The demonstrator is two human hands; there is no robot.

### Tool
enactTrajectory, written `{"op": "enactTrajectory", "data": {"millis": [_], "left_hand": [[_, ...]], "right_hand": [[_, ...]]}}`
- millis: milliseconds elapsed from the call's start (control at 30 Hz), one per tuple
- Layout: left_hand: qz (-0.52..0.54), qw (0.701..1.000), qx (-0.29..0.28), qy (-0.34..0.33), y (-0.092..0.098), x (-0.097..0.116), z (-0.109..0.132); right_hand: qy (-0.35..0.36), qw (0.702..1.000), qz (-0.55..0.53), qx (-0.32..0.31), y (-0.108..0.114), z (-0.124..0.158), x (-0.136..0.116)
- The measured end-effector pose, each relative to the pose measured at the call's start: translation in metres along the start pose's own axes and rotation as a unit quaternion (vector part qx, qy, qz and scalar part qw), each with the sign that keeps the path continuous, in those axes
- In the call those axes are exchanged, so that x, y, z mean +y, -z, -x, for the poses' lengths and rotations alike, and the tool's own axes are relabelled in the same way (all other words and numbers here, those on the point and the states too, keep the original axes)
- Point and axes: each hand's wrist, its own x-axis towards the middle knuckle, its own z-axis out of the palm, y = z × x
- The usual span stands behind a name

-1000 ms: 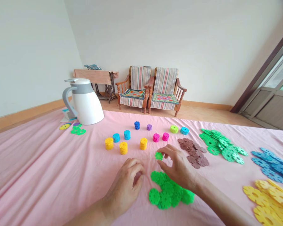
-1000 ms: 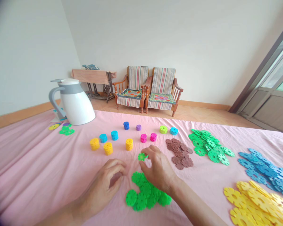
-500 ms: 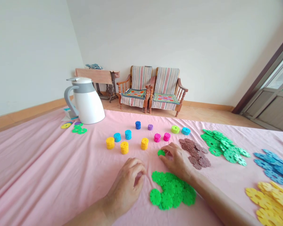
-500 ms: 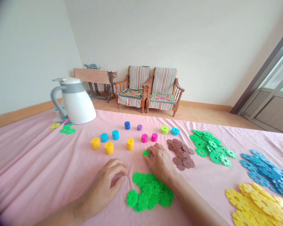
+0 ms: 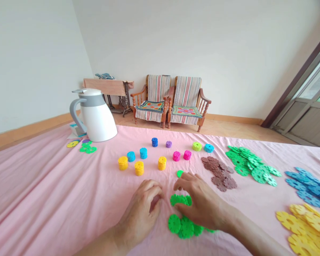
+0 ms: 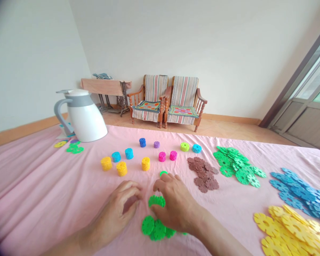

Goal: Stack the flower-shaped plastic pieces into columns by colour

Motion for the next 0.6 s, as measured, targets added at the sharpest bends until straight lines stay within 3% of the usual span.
{"op": "enactTrajectory", "data": {"millis": [133, 433, 533, 600], "left_hand": [[-0.001, 1.0, 0.001, -0.001, 0.0, 0.0, 0.0], [-0.005, 1.0, 0.0, 0.006, -0.001, -0.001, -0.001], [-0.005, 1.0, 0.001, 0.002, -0.001, -0.001, -0.002], [-0.003, 1.0, 0.001, -0.002, 0.0, -0.001, -0.002]], "right_hand": [[0.007, 0.998, 0.044, -0.044, 0.002, 0.0, -0.009], [0.076, 0.988, 0.128, -0.037, -0.003, 0.002, -0.014], [0.075, 0.99, 0.117, -0.008, -0.004, -0.001, -0.007], [0.043, 0.994, 0.083, 0.05, -0.006, -0.005, 0.004]]}}
